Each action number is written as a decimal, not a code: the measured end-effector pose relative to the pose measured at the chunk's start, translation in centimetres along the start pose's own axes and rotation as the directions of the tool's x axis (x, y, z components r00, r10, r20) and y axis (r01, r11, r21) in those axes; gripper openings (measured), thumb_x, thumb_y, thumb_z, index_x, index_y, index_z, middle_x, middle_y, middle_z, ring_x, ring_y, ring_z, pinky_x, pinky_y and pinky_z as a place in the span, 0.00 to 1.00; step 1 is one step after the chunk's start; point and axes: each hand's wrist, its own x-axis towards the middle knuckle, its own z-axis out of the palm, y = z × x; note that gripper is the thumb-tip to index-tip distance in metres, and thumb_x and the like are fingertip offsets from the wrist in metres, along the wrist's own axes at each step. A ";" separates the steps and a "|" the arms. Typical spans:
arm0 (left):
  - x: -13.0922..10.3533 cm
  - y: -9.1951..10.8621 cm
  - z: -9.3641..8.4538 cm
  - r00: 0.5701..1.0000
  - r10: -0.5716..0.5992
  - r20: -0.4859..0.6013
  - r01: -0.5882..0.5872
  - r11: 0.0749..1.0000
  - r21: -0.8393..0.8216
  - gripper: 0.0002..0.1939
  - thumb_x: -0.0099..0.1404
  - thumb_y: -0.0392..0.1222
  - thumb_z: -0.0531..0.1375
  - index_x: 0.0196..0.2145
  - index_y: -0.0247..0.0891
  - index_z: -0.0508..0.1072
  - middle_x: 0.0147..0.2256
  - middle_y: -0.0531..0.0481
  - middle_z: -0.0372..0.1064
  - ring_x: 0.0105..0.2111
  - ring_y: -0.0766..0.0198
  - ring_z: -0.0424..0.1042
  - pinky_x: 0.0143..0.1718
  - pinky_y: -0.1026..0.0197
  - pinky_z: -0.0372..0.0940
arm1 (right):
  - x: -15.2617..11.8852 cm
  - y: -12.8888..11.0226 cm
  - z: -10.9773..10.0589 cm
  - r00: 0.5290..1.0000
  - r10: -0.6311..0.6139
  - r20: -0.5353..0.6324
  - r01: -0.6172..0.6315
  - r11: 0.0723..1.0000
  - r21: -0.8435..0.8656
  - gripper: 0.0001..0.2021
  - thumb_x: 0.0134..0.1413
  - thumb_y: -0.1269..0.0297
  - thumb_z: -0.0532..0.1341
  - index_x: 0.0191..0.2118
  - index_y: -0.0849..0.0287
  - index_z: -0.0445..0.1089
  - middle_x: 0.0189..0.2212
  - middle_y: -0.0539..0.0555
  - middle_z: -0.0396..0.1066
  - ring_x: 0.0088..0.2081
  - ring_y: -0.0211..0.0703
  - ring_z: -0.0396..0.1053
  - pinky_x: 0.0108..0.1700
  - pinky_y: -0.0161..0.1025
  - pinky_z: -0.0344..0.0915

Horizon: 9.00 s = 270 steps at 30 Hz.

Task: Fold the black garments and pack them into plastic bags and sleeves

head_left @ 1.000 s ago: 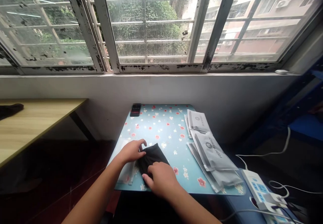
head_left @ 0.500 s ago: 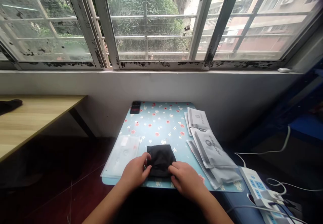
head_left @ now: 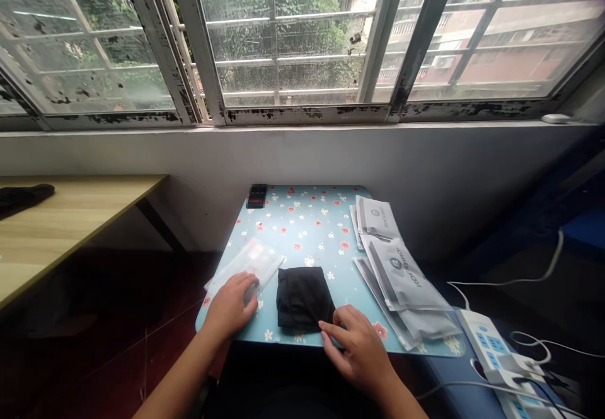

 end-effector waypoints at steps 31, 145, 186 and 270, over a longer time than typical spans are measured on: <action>13.6 1.0 3.2 0.989 0.147 -0.003 -0.146 0.982 -0.119 0.25 0.58 0.25 0.56 0.48 0.45 0.79 0.55 0.51 0.75 0.59 0.56 0.70 0.61 0.57 0.64 | 12.5 0.4 0.5 0.950 0.114 0.289 -0.117 0.993 -0.006 0.17 0.66 0.57 0.57 0.55 0.56 0.72 0.50 0.57 0.72 0.51 0.50 0.67 0.54 0.45 0.60; 11.6 5.4 1.6 0.777 0.630 0.011 -0.577 0.719 -0.388 0.21 0.76 0.50 0.49 0.49 0.42 0.79 0.49 0.40 0.76 0.51 0.51 0.72 0.57 0.50 0.64 | -0.1 -4.0 2.5 0.956 0.187 0.225 -0.163 0.979 -0.120 0.37 0.61 0.46 0.61 0.73 0.40 0.51 0.73 0.56 0.47 0.72 0.72 0.46 0.66 0.74 0.48; 13.1 2.9 3.3 0.876 0.429 0.219 -0.392 0.900 -0.192 0.32 0.73 0.63 0.53 0.70 0.52 0.59 0.72 0.44 0.49 0.72 0.38 0.45 0.69 0.31 0.39 | 2.1 0.0 0.0 0.917 0.065 0.394 -0.048 0.997 -0.055 0.29 0.69 0.51 0.54 0.72 0.44 0.54 0.74 0.53 0.46 0.73 0.61 0.43 0.70 0.66 0.46; 11.6 4.8 4.2 0.714 0.666 -0.215 -0.685 0.728 -0.019 0.11 0.71 0.37 0.54 0.35 0.42 0.77 0.31 0.46 0.75 0.34 0.57 0.72 0.36 0.55 0.68 | 11.7 5.2 3.4 0.998 -0.057 0.017 0.059 0.987 -0.151 0.11 0.67 0.66 0.56 0.44 0.55 0.76 0.37 0.54 0.73 0.39 0.46 0.67 0.43 0.42 0.56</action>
